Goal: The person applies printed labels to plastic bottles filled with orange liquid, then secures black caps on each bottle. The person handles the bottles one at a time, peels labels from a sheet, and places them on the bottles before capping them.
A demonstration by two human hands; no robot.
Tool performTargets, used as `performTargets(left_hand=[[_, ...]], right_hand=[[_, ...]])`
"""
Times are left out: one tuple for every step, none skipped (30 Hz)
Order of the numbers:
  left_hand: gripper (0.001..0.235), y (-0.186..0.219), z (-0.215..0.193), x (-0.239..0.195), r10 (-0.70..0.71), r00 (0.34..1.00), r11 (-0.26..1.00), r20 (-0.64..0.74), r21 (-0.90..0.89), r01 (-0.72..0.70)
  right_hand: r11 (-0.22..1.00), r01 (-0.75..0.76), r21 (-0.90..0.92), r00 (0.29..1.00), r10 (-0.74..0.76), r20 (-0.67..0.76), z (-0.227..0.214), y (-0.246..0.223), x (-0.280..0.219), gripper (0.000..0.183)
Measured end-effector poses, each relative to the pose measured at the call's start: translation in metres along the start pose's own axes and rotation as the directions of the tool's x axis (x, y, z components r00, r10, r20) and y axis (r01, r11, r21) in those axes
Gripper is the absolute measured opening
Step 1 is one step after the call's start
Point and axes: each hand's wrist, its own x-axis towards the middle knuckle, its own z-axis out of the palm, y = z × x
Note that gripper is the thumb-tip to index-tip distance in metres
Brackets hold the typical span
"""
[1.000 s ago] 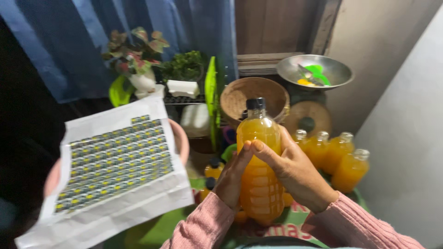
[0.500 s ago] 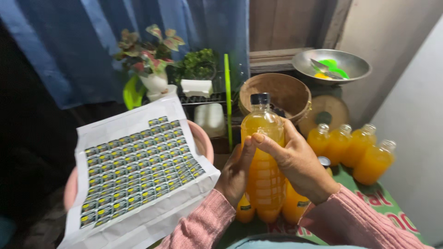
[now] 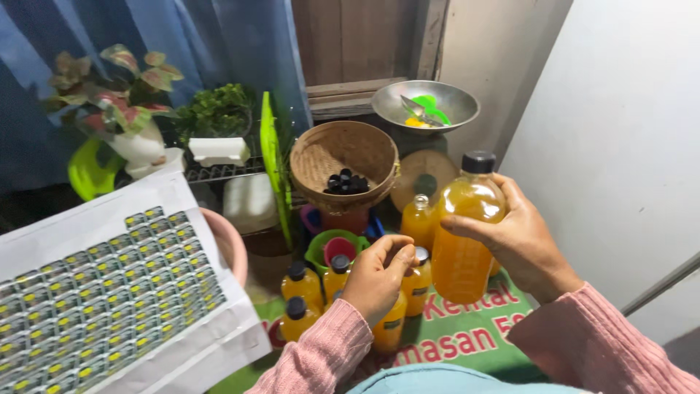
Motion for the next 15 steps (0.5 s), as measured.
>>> performTargets(left_hand=[[0.03, -0.001, 0.008, 0.001, 0.003, 1.0, 0.993, -0.031, 0.12, 0.001], [0.03, -0.002, 0.013, -0.001, 0.01, 0.998, 0.971, -0.068, 0.239, 0.007], [0.031, -0.002, 0.017, -0.002, 0.02, 0.994, 0.935, -0.104, 0.354, 0.019], [0.032, -0.001, 0.021, -0.002, 0.018, 0.993, 0.885, -0.116, 0.465, 0.038], [0.033, -0.001, 0.025, -0.005, 0.015, 0.992, 0.82, -0.127, 0.568, 0.06], [0.034, -0.001, 0.028, -0.008, 0.011, 0.99, 0.743, -0.14, 0.664, 0.086], [0.036, -0.001, 0.031, -0.011, -0.011, 0.988, 0.692, -0.154, 0.712, 0.119], [0.038, -0.002, 0.034, -0.015, -0.035, 0.985, 0.636, -0.168, 0.757, 0.152], [0.04, -0.002, 0.037, -0.019, -0.059, 0.981, 0.576, -0.183, 0.797, 0.183], [0.041, -0.002, 0.039, -0.022, -0.135, 0.973, 0.528, -0.185, 0.818, 0.229], [0.042, -0.002, 0.04, -0.024, -0.209, 0.959, 0.477, -0.19, 0.836, 0.27], [0.043, -0.002, 0.042, -0.026, -0.282, 0.939, 0.422, -0.196, 0.854, 0.305], [0.043, -0.002, 0.043, -0.028, -0.252, 0.952, 0.405, -0.174, 0.874, 0.267], [0.044, -0.001, 0.044, -0.029, -0.219, 0.964, 0.386, -0.15, 0.894, 0.227], [0.044, -0.001, 0.044, -0.03, -0.188, 0.974, 0.365, -0.125, 0.912, 0.187]], right_hand=[[0.999, -0.003, -0.053, 1.0, 0.003, -0.003, -0.011, 0.007, 0.004, 0.077], [0.995, -0.004, -0.104, 1.0, 0.004, 0.0, -0.019, 0.015, 0.008, 0.077], [0.988, -0.005, -0.155, 1.0, 0.005, 0.004, -0.026, 0.023, 0.012, 0.078], [0.98, -0.017, -0.199, 1.0, 0.019, 0.008, -0.03, 0.033, 0.015, 0.078], [0.97, -0.028, -0.243, 0.999, 0.032, 0.012, -0.034, 0.043, 0.017, 0.079], [0.958, -0.039, -0.285, 0.999, 0.046, 0.017, -0.038, 0.054, 0.018, 0.079], [0.932, -0.099, -0.349, 0.993, 0.116, 0.029, -0.042, 0.064, 0.019, 0.082], [0.898, -0.157, -0.411, 0.982, 0.187, 0.035, -0.044, 0.076, 0.019, 0.084], [0.856, -0.21, -0.472, 0.966, 0.257, 0.037, -0.047, 0.088, 0.019, 0.086], [0.841, -0.154, -0.519, 0.975, 0.215, 0.058, -0.048, 0.1, 0.018, 0.086], [0.821, -0.097, -0.563, 0.981, 0.173, 0.083, -0.045, 0.112, 0.018, 0.086], [0.797, -0.039, -0.602, 0.986, 0.13, 0.108, -0.043, 0.124, 0.018, 0.086], [0.792, -0.025, -0.61, 0.984, 0.129, 0.126, -0.042, 0.135, 0.017, 0.087], [0.786, -0.01, -0.618, 0.982, 0.125, 0.144, -0.041, 0.145, 0.016, 0.088], [0.781, 0.006, -0.624, 0.979, 0.121, 0.161, -0.039, 0.155, 0.015, 0.088]])
